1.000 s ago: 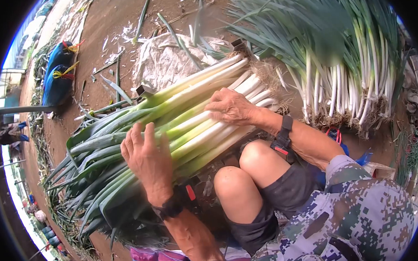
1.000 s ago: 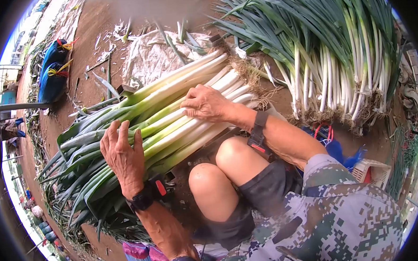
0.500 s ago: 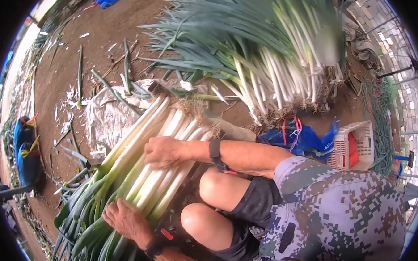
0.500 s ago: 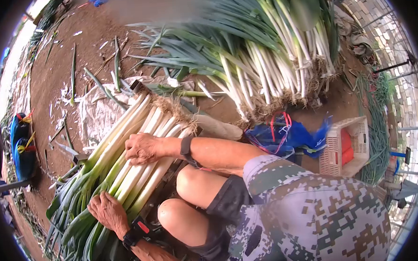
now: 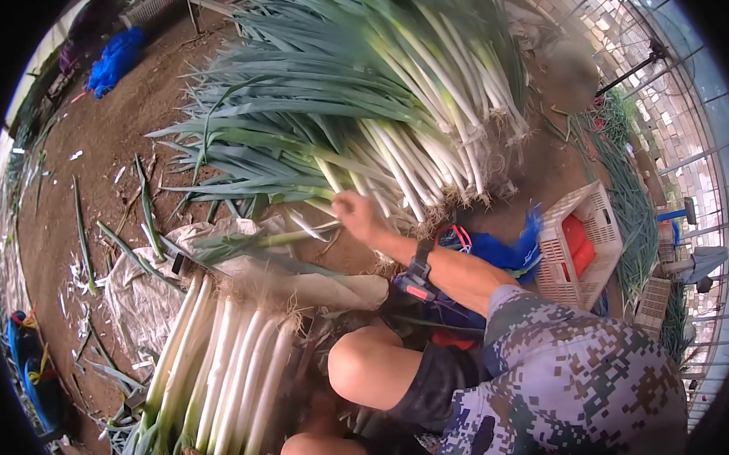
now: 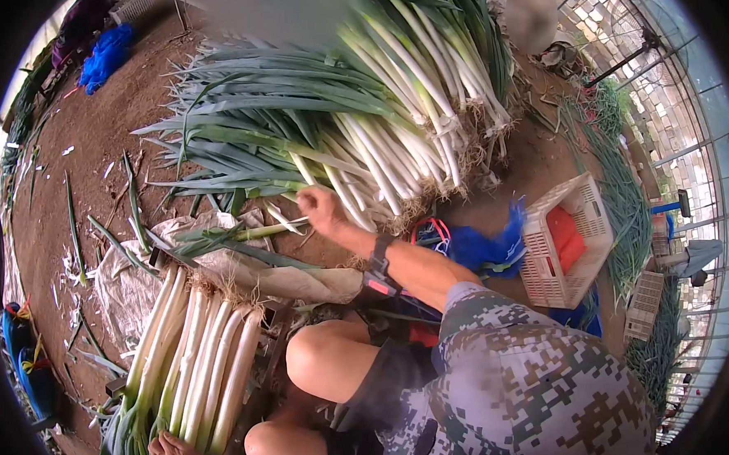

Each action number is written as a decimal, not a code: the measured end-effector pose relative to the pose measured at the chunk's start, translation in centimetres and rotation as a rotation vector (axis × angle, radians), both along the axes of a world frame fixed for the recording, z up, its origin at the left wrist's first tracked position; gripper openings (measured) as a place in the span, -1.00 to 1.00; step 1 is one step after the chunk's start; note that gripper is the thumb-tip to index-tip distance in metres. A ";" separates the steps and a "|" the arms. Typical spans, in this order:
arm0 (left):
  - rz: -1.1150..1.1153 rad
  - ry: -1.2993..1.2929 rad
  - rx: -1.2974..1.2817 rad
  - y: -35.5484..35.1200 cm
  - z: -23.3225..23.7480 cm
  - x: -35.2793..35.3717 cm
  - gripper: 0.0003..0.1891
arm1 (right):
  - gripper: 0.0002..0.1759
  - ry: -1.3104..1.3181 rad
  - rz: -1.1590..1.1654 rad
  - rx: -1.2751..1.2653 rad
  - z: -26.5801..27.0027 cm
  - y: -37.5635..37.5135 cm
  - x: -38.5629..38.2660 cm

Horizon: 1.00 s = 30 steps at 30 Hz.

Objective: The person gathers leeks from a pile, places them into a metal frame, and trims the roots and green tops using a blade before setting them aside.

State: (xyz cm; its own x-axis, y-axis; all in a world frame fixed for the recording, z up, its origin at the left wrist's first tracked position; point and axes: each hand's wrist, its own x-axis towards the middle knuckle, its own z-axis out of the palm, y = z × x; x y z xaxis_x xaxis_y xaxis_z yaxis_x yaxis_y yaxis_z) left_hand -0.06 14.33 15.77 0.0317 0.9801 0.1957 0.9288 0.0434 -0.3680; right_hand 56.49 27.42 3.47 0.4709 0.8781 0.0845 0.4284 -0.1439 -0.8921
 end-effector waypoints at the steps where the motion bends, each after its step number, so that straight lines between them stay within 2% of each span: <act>1: -0.041 0.002 -0.011 -0.3 -0.4 -0.9 -0.67 | -0.73 -0.179 -0.167 -0.030 -2.9 0.0 4.6; 2: -0.083 -0.057 0.018 -0.9 -1.2 -2.5 -0.67 | -0.68 -0.284 -0.204 -0.134 -4.0 -0.3 8.9; 3: -0.128 -0.117 0.044 -1.4 -2.2 -4.2 -0.67 | -0.58 -0.269 -0.217 -0.230 -4.2 -0.8 12.3; 5: -0.183 -0.225 0.060 -1.0 -1.7 -3.8 -0.65 | -0.19 -0.490 -0.240 -0.529 -6.4 -1.2 18.7; 6: -0.097 -0.067 -0.023 -1.1 -1.6 -3.6 -0.63 | -0.15 -0.522 -0.262 -0.570 -6.1 -1.1 20.1; 8: -0.033 0.010 -0.118 -1.1 -1.1 -3.6 -0.60 | -0.07 -0.580 -0.298 -0.650 -4.9 -0.3 21.6; 11: -0.033 0.185 -0.231 -3.8 -4.3 -9.6 -0.57 | 0.10 -0.569 -0.295 -0.698 -6.1 1.9 23.3; 13: -0.019 0.135 -0.210 -5.4 -5.9 -13.1 -0.55 | 0.14 -0.631 -0.272 -0.738 -7.0 3.4 23.0; 14: -0.013 0.112 -0.199 -4.6 -4.7 -11.2 -0.53 | 0.16 -0.661 -0.260 -0.759 -7.2 4.0 22.5; 15: 0.030 0.115 -0.294 -4.1 -2.5 -9.4 -0.50 | 0.23 -0.668 -0.279 -0.789 -7.2 4.3 22.2; 18: 0.003 0.192 -0.286 -2.8 -1.2 -6.4 -0.48 | 0.27 -0.673 -0.296 -0.826 -7.0 4.6 22.5; 22: 0.068 0.177 -0.317 -3.5 -1.9 -7.8 -0.46 | 0.11 -0.552 -0.230 -0.879 -6.3 4.6 23.0; 23: 0.029 0.175 -0.312 -3.4 -1.7 -7.9 -0.46 | 0.00 -0.562 -0.238 -0.859 -6.6 4.6 22.7; 26: 0.015 0.110 -0.260 -2.2 -1.5 -7.0 -0.56 | -0.09 -0.518 -0.224 -0.749 -6.8 3.9 22.0; 30: 0.031 -0.035 -0.161 -0.3 -1.4 -4.4 -0.66 | -0.16 -0.394 -0.250 -0.828 -3.9 2.9 18.6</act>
